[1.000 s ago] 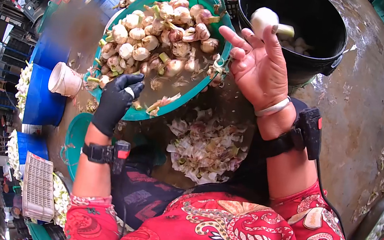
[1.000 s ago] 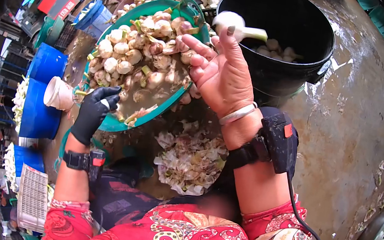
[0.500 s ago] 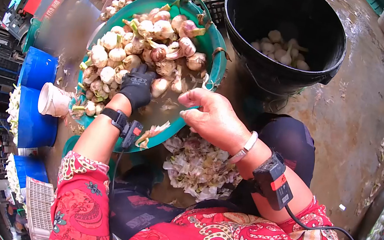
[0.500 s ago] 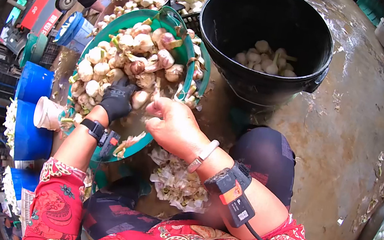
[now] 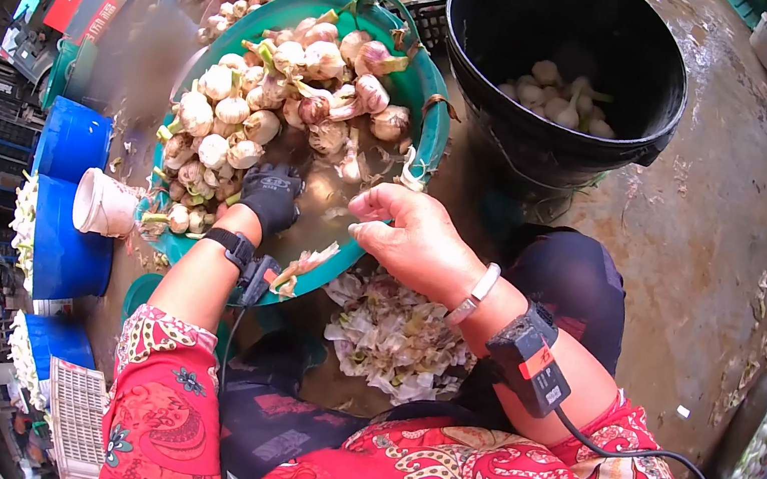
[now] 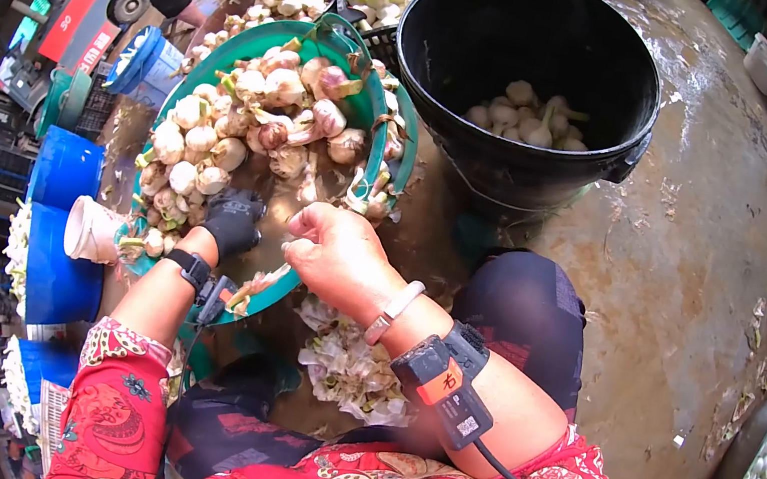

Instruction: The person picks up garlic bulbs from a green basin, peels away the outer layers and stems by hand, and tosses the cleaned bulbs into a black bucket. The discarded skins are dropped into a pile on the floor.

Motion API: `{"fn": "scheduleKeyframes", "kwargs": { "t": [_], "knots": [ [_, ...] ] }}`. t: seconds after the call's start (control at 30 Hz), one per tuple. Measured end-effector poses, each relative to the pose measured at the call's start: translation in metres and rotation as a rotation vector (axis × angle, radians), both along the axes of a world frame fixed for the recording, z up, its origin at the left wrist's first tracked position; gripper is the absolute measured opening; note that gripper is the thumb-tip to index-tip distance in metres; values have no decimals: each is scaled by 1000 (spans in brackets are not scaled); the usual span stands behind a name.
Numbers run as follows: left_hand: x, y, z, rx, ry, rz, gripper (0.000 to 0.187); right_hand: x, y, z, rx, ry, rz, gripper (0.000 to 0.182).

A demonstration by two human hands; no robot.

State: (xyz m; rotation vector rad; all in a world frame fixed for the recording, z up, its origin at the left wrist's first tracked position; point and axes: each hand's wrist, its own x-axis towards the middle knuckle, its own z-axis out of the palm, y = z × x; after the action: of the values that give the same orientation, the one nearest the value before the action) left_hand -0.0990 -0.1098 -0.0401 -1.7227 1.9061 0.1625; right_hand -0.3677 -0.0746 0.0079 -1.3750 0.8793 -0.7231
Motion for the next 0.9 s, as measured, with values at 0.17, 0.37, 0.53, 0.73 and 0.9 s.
{"fn": "scheduleKeyframes", "kwargs": {
  "t": [0.17,0.37,0.53,0.73,0.9],
  "knots": [
    [13,7,23,-31,375,203,45,-1,0,2,0,-15,-34,25],
    [-17,72,119,-69,1239,635,29,26,8,-1,-268,-237,-41,68],
    [-52,150,106,-288,1585,779,24,35,22,2,337,-647,244,63],
    [-84,174,83,-544,1781,640,32,36,43,-13,698,-688,274,59],
    [-94,167,70,-552,1938,839,32,27,52,-6,-320,-201,159,80]
  ]
}}
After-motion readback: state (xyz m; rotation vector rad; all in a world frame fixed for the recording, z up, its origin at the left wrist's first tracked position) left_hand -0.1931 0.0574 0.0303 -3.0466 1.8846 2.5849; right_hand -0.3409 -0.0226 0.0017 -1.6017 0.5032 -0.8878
